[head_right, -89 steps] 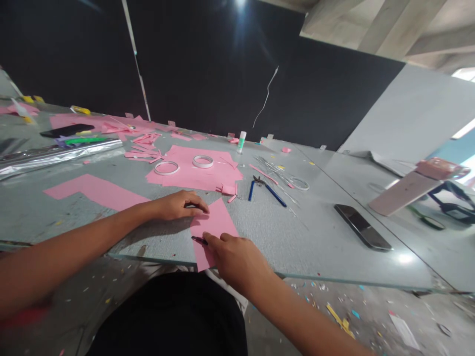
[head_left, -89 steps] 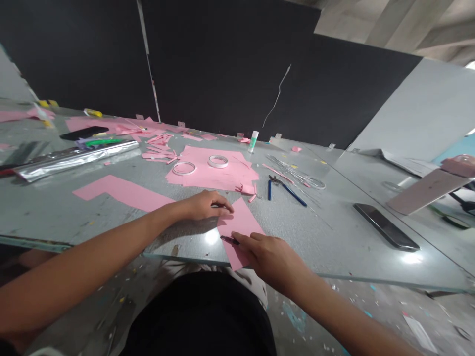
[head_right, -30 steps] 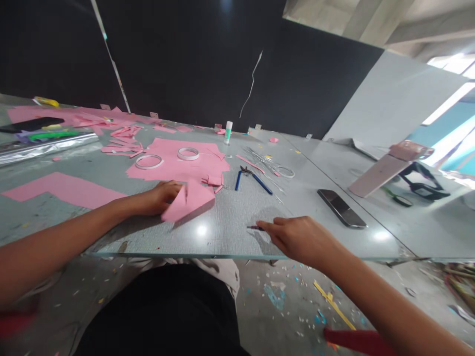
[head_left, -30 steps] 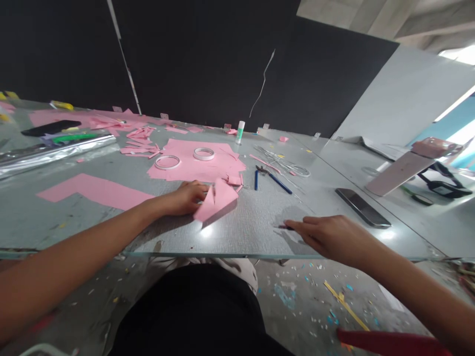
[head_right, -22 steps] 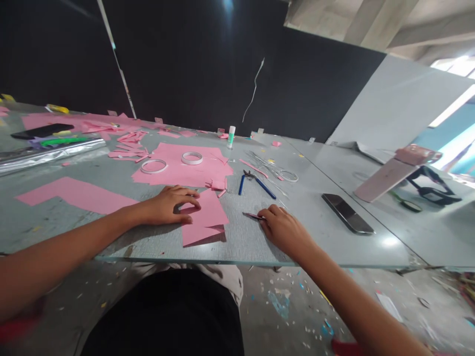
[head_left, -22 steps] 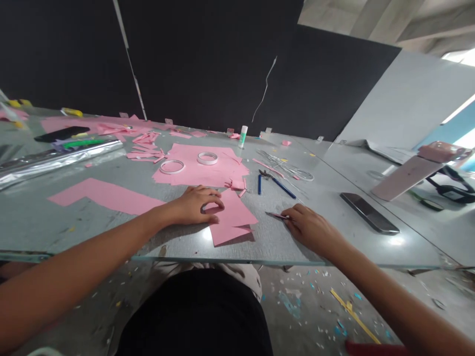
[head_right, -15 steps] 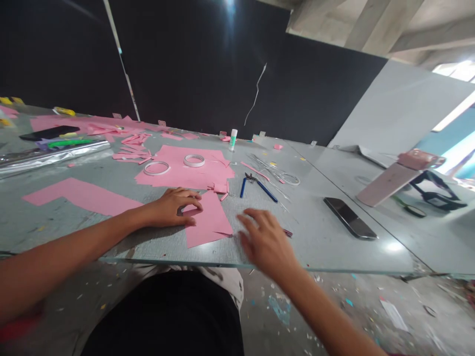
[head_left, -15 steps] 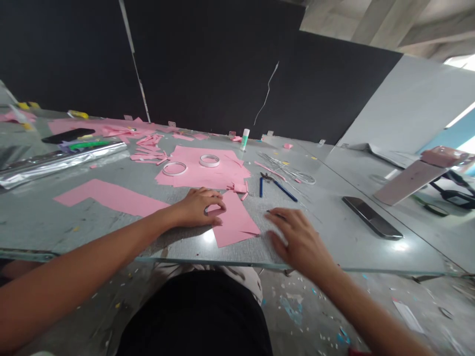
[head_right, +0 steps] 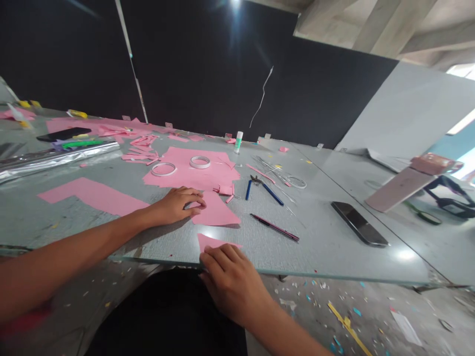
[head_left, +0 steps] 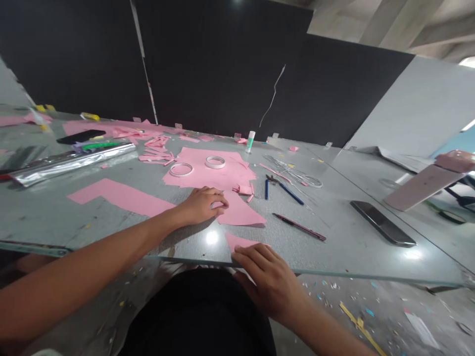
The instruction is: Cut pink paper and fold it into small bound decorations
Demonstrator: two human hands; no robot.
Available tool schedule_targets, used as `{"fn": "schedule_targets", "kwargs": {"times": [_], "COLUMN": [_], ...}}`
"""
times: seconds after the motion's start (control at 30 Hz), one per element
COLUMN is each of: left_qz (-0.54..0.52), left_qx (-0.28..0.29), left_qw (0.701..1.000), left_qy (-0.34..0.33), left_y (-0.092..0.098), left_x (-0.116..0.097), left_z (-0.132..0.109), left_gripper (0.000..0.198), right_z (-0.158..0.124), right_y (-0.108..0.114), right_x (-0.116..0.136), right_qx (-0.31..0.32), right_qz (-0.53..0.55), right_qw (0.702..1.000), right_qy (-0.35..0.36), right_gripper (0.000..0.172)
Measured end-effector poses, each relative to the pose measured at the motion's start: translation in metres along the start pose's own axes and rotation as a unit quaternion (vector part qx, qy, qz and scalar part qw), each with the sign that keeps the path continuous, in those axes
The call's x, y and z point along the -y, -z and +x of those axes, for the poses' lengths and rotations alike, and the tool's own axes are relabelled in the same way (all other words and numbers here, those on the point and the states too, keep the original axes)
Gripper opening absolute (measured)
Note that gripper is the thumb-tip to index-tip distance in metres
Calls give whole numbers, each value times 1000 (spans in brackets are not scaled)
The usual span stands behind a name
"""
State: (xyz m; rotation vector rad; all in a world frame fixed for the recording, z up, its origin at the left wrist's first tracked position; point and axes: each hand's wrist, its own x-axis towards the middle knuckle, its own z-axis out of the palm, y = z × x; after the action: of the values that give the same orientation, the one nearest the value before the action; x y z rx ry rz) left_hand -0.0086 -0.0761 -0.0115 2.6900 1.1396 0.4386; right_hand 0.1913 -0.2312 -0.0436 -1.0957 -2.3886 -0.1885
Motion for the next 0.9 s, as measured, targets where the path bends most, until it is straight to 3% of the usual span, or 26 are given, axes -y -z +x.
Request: {"fn": "schedule_targets", "kwargs": {"times": [0.1,0.2,0.37,0.43,0.5,0.57,0.63,0.77,0.9], "left_qz": [-4,-15,-64,-74,-82,-82,-65,-34,-11], "left_qx": [1,0,4,19,37,39,18,-24,-86], "left_qw": [1000,998,983,978,974,977,987,998,995], "left_qy": [-23,-69,-173,-196,-210,-195,-146,-55,-39], "left_y": [0,-1,-4,-2,2,5,10,20,29], "left_x": [6,13,19,18,15,11,9,14,10], "left_z": [0,2,5,4,0,-4,-7,-10,-13], "left_gripper": [22,24,38,38,31,22,25,42,24], "right_z": [-5,1,51,75,93,102,105,104,100], "right_y": [13,26,30,23,15,8,4,6,6], "right_x": [-13,-30,-52,-58,-62,-63,-63,-63,-53], "right_qx": [10,-29,-64,-14,77,158,199,231,225], "right_qz": [-27,-92,-16,14,35,35,15,11,-39], "right_qw": [999,987,986,986,989,983,975,958,950], "right_qy": [-39,-125,-156,-163,-124,-87,-99,-170,-214], "right_gripper": [19,22,29,31,32,40,52,49,48]}}
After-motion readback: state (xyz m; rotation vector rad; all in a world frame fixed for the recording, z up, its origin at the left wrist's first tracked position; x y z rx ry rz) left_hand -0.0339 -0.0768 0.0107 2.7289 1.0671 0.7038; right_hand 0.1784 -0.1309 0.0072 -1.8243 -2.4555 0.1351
